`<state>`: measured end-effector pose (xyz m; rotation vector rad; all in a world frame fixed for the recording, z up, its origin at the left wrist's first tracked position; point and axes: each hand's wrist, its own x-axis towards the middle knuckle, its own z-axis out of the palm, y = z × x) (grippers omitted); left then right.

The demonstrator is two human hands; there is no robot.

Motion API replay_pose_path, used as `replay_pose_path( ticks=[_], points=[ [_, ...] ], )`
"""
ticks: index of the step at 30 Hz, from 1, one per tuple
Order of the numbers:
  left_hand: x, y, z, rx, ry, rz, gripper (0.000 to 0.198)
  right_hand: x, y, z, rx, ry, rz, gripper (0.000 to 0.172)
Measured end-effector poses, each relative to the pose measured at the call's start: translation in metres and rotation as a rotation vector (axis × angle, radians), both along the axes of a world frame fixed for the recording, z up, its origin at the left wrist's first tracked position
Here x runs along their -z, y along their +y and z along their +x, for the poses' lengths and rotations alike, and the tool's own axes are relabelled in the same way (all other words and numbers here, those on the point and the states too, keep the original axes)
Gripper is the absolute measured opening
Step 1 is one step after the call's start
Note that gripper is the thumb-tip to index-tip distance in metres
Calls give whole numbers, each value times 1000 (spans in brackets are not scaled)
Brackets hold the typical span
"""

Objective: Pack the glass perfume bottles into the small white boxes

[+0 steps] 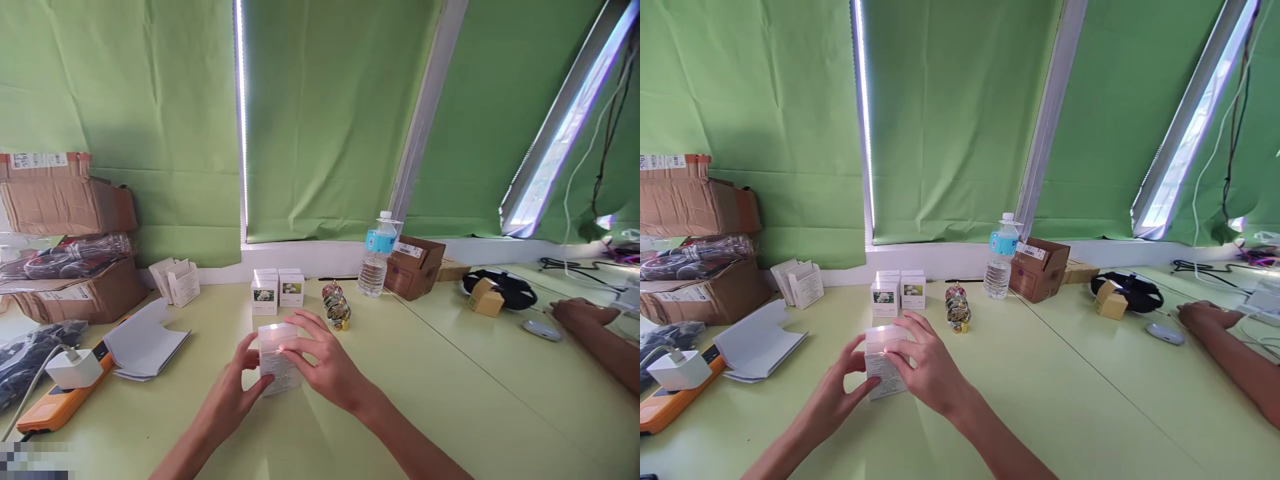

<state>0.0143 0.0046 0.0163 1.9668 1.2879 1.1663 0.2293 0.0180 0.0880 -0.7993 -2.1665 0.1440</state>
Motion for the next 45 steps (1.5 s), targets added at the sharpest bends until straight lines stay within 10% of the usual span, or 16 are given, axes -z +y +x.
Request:
replay_pose_path(
  ticks=[9, 17, 21, 33, 45],
  points=[
    [11, 10, -3, 22, -29, -52, 36, -8, 36, 39, 330, 285, 69, 33],
    [20, 30, -18, -104, 22, -16, 38, 51, 97, 75, 799, 239, -388, 89],
    [19, 30, -19, -114, 10, -28, 39, 67, 107, 73, 850, 249, -445, 79],
    [19, 28, -17, -93, -38, -42, 40, 69, 95, 74, 772, 253, -493, 61],
    [23, 26, -18, -93, 21, -66, 44, 79, 8, 30, 488, 202, -472, 63]
  ],
)
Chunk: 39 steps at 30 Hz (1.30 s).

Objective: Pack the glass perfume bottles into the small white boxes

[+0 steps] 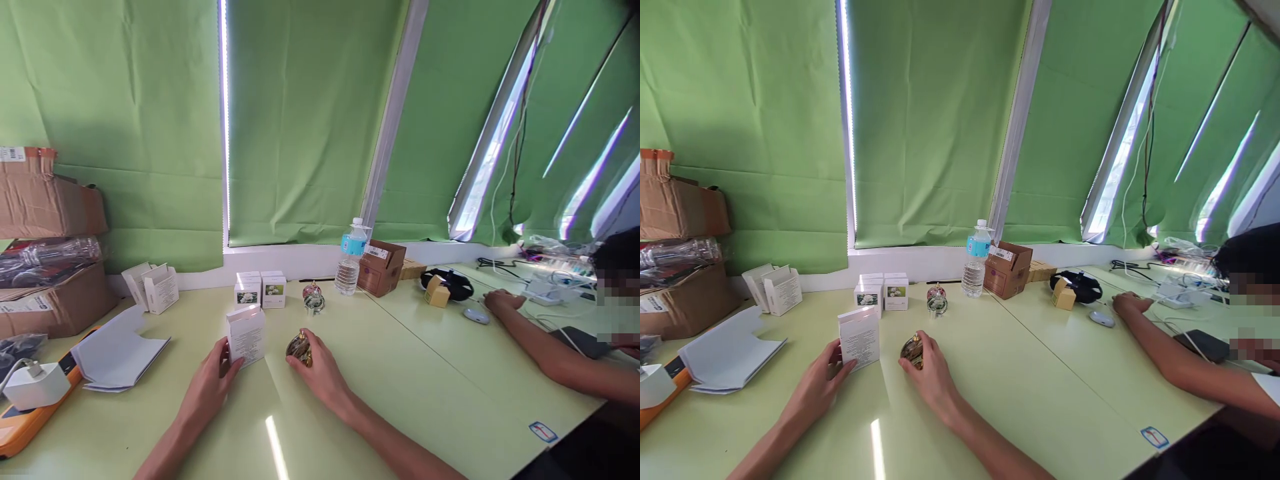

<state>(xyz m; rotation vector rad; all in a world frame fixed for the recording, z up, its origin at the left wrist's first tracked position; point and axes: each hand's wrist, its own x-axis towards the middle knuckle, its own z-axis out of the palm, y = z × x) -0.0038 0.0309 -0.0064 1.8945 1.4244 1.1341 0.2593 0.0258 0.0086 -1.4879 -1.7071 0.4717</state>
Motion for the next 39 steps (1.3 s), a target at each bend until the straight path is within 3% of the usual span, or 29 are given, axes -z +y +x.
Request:
replay_pose_path(
  ticks=[4, 7, 9, 12, 15, 18, 21, 25, 33, 36, 39],
  points=[
    [-4, -7, 4, -186, 63, 92, 57, -1, -26, -23, -51, 17, -24, 61],
    [-13, -19, 5, -303, 81, 282, 49, -1, -38, -37, -88, 35, -12, 61],
    [-20, -28, 5, -274, 116, 431, 34, 0, -44, -45, -109, 46, -11, 60],
    [-25, -40, 6, -113, 221, 522, 16, 0, -52, -52, -144, 68, -16, 64],
    [-26, -46, 10, 58, 304, 438, 18, -3, -59, -50, -145, 89, -77, 68],
    [-22, -46, 18, 121, 332, 308, 34, -11, -65, -40, -114, 63, -116, 64],
    [-18, -47, 30, 111, 305, 153, 41, -18, -65, -29, -108, -3, -93, 53],
    [-18, -50, 40, 116, 233, 31, 32, -19, -55, -20, -167, -71, -116, 31],
    [-15, -46, 35, 90, 208, -20, 38, -15, -40, -2, -134, -240, -11, 35],
    [-12, -43, 34, 86, 193, -17, 40, -19, -49, -5, -115, -326, 114, 21],
    [-10, -42, 33, 91, 179, -9, 39, -23, -60, -17, -207, -418, 102, 7]
  ],
)
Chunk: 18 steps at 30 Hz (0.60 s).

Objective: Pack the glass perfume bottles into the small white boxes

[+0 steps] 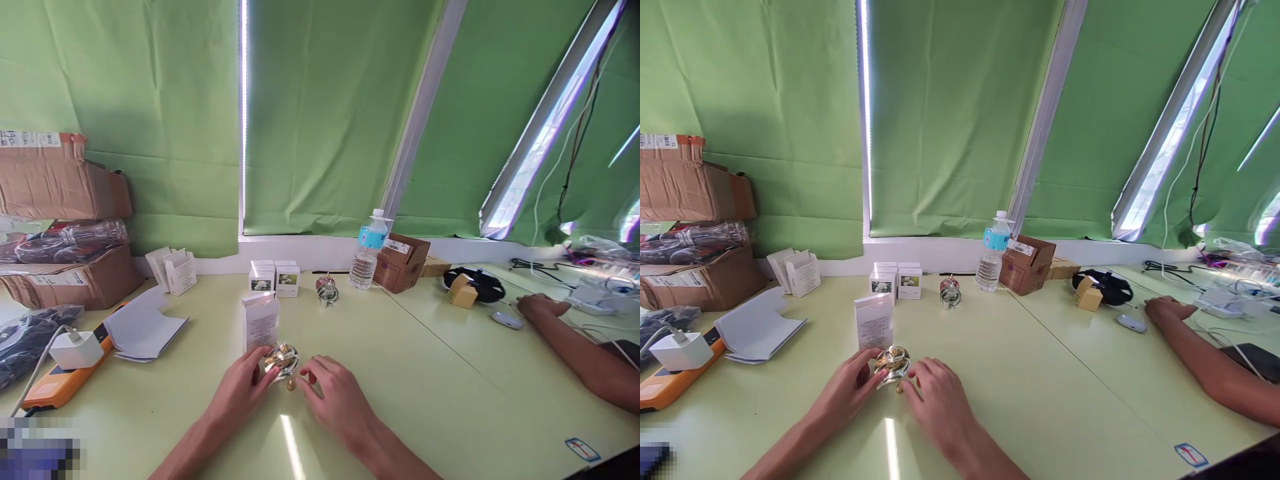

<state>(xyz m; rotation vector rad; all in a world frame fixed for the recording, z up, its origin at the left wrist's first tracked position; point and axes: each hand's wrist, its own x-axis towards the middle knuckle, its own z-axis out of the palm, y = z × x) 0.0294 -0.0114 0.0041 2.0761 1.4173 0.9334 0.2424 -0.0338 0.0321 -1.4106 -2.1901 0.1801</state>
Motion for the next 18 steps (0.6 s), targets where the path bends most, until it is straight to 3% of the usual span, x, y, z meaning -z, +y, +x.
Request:
replay_pose_path(
  ticks=[8, 12, 18],
  points=[
    [1, 0, 0, 5, 17, 21, 39, 6, -2, -31, 1, -229, -2, 9],
    [0, 0, -1, 2, 27, 43, 36, 6, 3, -25, -50, -83, -1, 13],
    [-3, -1, -2, 7, 41, 39, 34, -29, 21, -20, -118, 261, 140, 12]
  ],
)
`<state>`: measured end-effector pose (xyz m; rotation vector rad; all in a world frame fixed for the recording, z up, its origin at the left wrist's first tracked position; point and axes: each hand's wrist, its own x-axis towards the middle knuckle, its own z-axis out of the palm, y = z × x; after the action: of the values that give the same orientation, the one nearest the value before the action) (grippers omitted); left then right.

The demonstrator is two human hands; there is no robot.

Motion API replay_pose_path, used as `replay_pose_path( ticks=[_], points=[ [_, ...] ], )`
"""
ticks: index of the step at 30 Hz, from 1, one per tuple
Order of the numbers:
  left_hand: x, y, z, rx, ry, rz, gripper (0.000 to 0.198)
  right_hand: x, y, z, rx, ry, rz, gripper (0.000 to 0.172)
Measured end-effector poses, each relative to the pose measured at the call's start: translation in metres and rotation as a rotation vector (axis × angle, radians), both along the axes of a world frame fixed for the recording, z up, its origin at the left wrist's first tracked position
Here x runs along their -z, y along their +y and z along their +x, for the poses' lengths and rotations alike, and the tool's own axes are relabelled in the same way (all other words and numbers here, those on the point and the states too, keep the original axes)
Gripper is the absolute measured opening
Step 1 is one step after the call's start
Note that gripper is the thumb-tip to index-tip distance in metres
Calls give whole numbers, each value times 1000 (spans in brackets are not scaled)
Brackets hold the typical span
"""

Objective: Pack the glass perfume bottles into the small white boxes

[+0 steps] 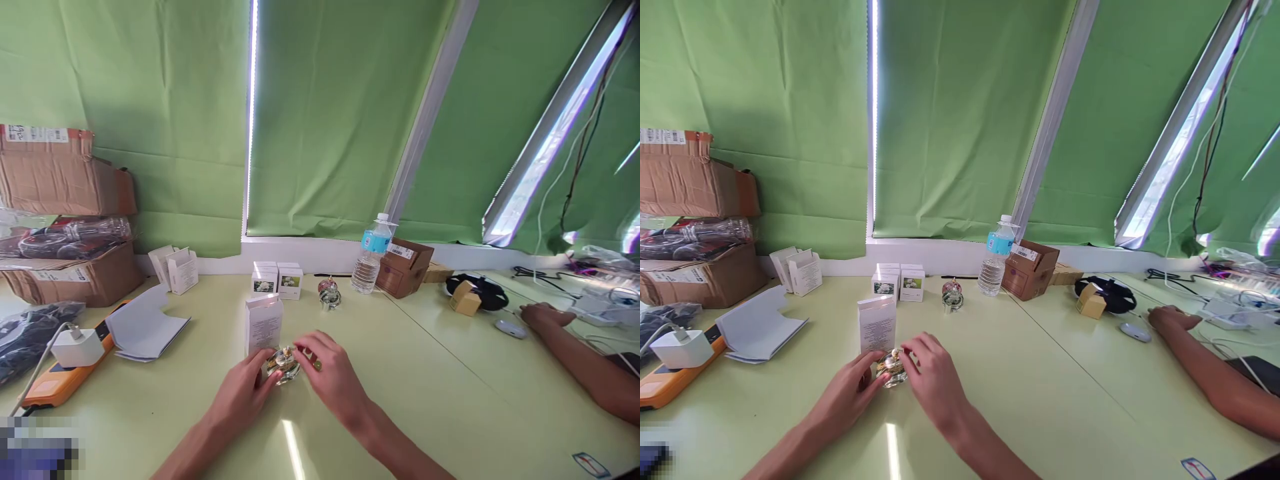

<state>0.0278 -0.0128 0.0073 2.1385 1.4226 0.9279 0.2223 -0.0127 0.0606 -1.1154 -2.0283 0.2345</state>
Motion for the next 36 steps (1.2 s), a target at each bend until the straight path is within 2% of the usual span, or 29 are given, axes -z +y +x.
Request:
replay_pose_path(
  ticks=[4, 8, 15, 19, 23, 28, 31, 36],
  points=[
    [0, 0, 0, 5, 16, 7, 33, -12, 13, -9, -39, 4, 46, 13],
    [1, 1, 0, 18, 2, 26, 31, -3, 17, -14, -50, -128, 84, 11],
    [-1, 1, 0, 27, -21, 18, 31, 7, 22, -12, -88, -141, 113, 18],
    [0, 1, 0, 16, -18, 11, 32, 13, 24, -13, -122, -11, 125, 22],
    [1, 1, -1, 22, -19, 14, 33, 17, 24, -13, -164, 154, 99, 19],
    [1, 1, -2, 15, -8, 7, 34, 13, 25, -9, -211, 200, 48, 16],
    [1, 1, -1, 22, -11, 3, 33, 11, 25, -8, -227, 155, 79, 19],
    [0, 1, 1, 11, -29, 15, 32, 9, 23, -10, -177, -52, 141, 33]
  ],
)
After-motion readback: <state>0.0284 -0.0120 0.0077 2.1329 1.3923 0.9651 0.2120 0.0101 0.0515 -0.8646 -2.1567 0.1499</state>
